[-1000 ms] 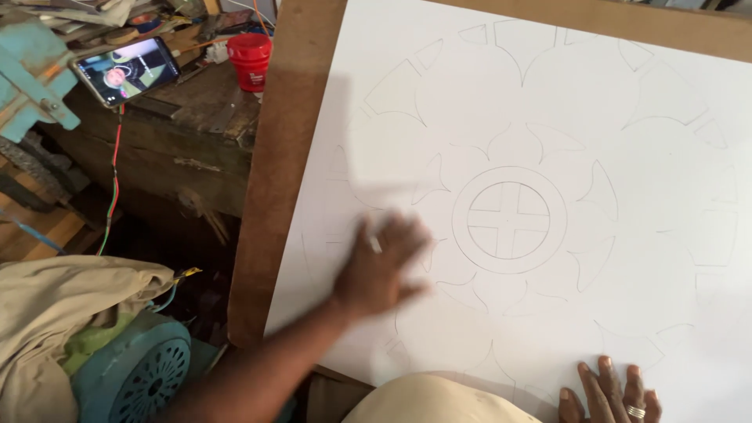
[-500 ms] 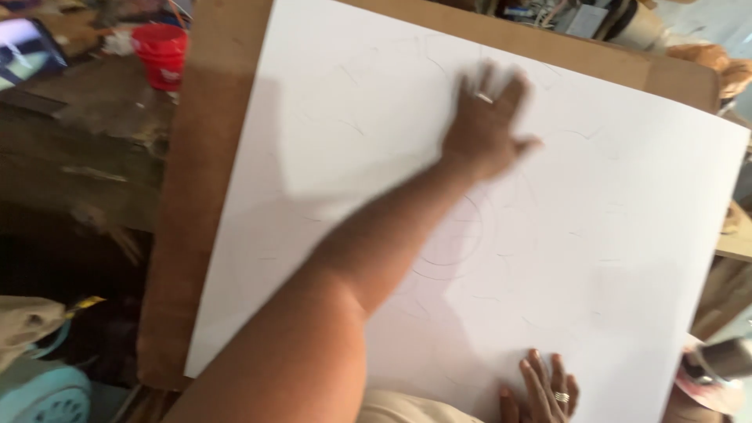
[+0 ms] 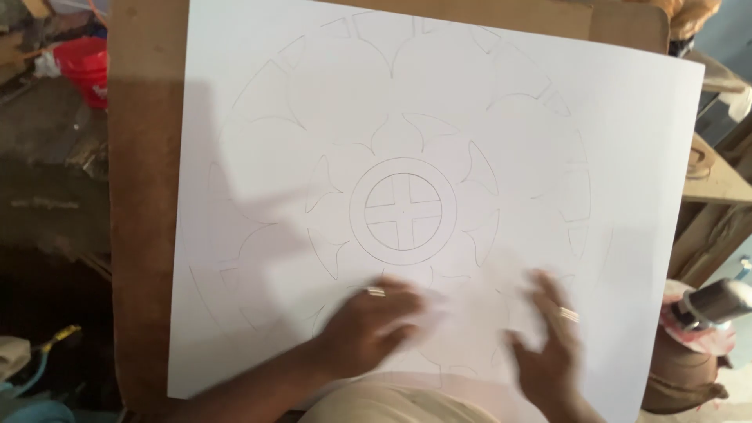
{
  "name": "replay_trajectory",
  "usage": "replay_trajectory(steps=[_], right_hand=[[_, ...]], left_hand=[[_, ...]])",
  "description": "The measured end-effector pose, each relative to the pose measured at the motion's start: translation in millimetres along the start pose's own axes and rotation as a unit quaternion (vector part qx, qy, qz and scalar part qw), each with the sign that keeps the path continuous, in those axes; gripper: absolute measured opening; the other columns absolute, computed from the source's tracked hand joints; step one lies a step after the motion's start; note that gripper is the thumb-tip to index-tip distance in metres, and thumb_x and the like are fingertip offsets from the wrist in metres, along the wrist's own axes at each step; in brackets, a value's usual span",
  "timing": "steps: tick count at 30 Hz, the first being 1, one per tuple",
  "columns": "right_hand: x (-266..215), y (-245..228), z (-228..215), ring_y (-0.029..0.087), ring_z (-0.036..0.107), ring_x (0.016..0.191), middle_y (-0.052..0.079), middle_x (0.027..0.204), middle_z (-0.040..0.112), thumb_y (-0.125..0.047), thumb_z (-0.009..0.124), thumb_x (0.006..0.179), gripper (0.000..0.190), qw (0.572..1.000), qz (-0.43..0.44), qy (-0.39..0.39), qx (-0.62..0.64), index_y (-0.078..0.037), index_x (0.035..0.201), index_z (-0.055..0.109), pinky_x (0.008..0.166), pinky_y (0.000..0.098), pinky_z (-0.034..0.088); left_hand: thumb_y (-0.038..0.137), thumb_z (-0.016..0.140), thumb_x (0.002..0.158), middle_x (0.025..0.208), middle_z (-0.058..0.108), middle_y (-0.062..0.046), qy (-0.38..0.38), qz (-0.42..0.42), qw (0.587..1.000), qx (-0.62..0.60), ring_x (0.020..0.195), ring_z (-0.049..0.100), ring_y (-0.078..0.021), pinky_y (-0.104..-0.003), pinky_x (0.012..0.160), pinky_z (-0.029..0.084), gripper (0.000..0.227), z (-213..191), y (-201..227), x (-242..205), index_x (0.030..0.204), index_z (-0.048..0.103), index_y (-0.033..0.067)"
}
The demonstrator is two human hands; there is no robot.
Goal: The person is using a compass and a pen to draw a geometric pattern on a large white sheet of paper.
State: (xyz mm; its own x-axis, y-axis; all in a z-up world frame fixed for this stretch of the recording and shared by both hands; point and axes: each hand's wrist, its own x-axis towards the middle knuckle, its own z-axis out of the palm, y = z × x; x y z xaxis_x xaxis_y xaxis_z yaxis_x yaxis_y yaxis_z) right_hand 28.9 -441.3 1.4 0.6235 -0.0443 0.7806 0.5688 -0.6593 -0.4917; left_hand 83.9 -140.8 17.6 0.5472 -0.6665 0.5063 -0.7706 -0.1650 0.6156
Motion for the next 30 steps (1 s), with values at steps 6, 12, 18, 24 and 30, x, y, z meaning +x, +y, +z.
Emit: replay_trajectory(steps=[6,12,18,24,30], right_hand=[[78.5,-66.4,97.0,0.037,0.021,0.150,0.013,0.159,0.036,-0.049,0.075,0.083,0.073,0.909,-0.172,-0.343,-0.160,-0.020,0.146,0.051,0.118,0.0648,0.010],[203.1,-8.7,88.1,0.031,0.019,0.151,0.007,0.163,0.031,-0.055,0.069,0.086,0.071,0.901,-0.115,-0.272,-0.319,-0.028,0.147,0.048,0.118,0.0631,0.008],[217.6,110.2,-45.5,0.032,0.013,0.158,0.011,0.171,0.021,-0.040,0.050,0.104,0.061,0.929,0.161,-0.047,-0.330,-0.022,0.160,0.036,0.124,0.0549,0.011],[88.0,112.5,-118.8,0.032,0.057,0.118,0.017,0.146,0.053,-0.029,0.045,0.111,0.048,0.879,0.420,0.129,-0.186,-0.013,0.156,0.045,0.086,0.0413,0.047],[-11.0,56.8,-93.1,0.023,0.066,0.121,0.014,0.136,0.064,-0.009,0.049,0.111,0.036,0.954,0.245,0.125,-0.117,-0.003,0.147,0.052,0.099,0.0356,0.055]], left_hand=[[0.028,0.067,0.092,0.139,0.063,-0.018,0.095,0.004,0.947,0.308,0.136,0.053,-0.0400,-0.060,0.115,0.031,0.040,-9.8,-21.2,-76.1,0.128,0.066,0.0084],[0.045,0.058,0.096,0.141,0.058,-0.016,0.095,-0.001,0.909,0.406,0.134,0.049,-0.0395,-0.065,0.109,0.031,0.048,13.5,-51.5,-94.6,0.135,0.062,0.0161],[0.048,0.054,0.099,0.141,0.059,-0.015,0.107,-0.009,0.911,0.399,0.137,0.048,-0.0364,-0.065,0.110,0.032,0.047,10.9,-58.9,-103.6,0.135,0.062,0.0175],[0.042,0.057,0.099,0.142,0.058,-0.016,0.121,-0.002,0.929,0.350,0.140,0.045,-0.0365,-0.065,0.113,0.027,0.047,6.7,-66.7,-116.7,0.134,0.061,0.0118],[0.036,0.058,0.103,0.151,0.059,-0.013,0.125,-0.057,0.986,0.098,0.150,0.044,-0.0338,-0.058,0.125,0.020,0.046,1.2,-45.3,-128.2,0.139,0.061,0.0084]])
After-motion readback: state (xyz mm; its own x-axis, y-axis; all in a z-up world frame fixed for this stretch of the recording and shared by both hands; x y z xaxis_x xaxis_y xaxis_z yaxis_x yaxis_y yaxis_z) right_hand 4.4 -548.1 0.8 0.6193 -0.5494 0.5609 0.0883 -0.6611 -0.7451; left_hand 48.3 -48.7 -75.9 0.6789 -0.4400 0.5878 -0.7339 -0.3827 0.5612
